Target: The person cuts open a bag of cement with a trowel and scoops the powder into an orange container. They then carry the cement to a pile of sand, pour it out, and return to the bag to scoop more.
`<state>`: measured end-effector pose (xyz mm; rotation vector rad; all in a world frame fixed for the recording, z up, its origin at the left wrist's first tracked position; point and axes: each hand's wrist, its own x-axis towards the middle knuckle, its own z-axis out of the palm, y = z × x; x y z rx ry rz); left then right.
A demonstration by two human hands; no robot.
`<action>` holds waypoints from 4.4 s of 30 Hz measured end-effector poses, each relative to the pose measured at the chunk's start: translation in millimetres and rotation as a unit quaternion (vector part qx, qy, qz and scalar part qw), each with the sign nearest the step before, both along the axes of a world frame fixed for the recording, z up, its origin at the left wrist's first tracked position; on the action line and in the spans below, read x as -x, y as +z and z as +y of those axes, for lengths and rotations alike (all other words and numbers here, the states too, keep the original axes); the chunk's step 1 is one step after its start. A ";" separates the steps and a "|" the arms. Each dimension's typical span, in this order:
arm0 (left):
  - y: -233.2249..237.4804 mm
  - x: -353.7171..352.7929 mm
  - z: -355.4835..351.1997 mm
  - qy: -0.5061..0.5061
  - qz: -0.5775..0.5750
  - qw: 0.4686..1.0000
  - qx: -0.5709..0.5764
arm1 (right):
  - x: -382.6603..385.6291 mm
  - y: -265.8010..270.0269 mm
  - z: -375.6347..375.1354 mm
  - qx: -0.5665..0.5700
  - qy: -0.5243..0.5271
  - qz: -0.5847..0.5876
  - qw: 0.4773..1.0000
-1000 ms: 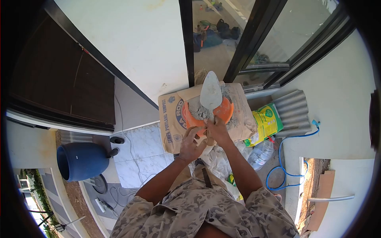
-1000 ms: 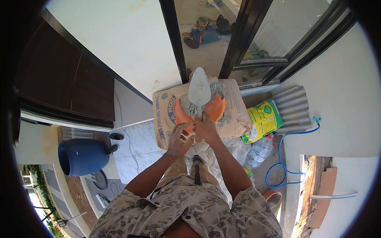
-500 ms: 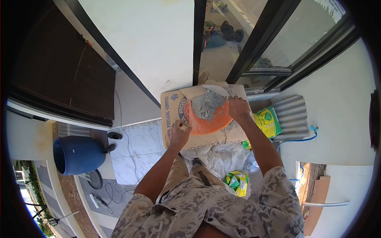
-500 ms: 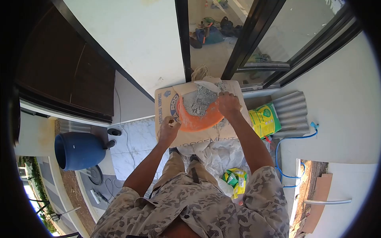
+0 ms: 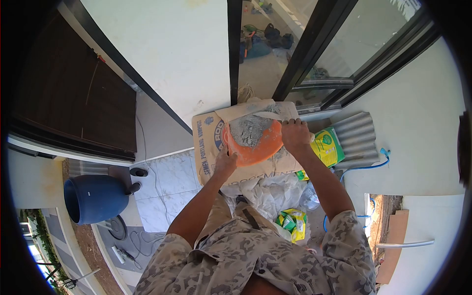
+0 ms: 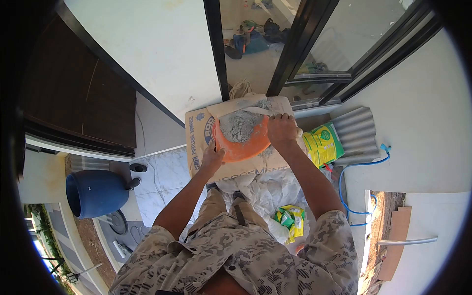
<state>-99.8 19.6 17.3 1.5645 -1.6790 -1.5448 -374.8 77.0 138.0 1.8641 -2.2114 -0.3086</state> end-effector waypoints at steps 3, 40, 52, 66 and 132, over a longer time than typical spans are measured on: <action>39.9 8.9 2.7 0.013 0.013 0.997 -0.070 | 4.4 -16.1 -22.2 -0.004 0.021 -0.003 1.000; 2.9 10.7 -37.0 -0.036 -0.011 0.991 -0.129 | -12.8 -13.3 79.5 0.052 -0.076 -0.156 0.983; 3.5 21.3 -40.6 -0.023 -0.113 0.991 -0.073 | -20.5 -51.5 86.7 0.018 -0.104 -0.179 0.978; 11.2 24.9 -40.4 -0.047 -0.154 0.985 -0.054 | -42.8 -87.5 105.7 0.079 -0.148 -0.263 0.950; 97.2 -46.5 53.4 -0.268 0.004 0.901 0.340 | -117.5 -61.3 188.7 0.550 -0.357 -0.532 0.536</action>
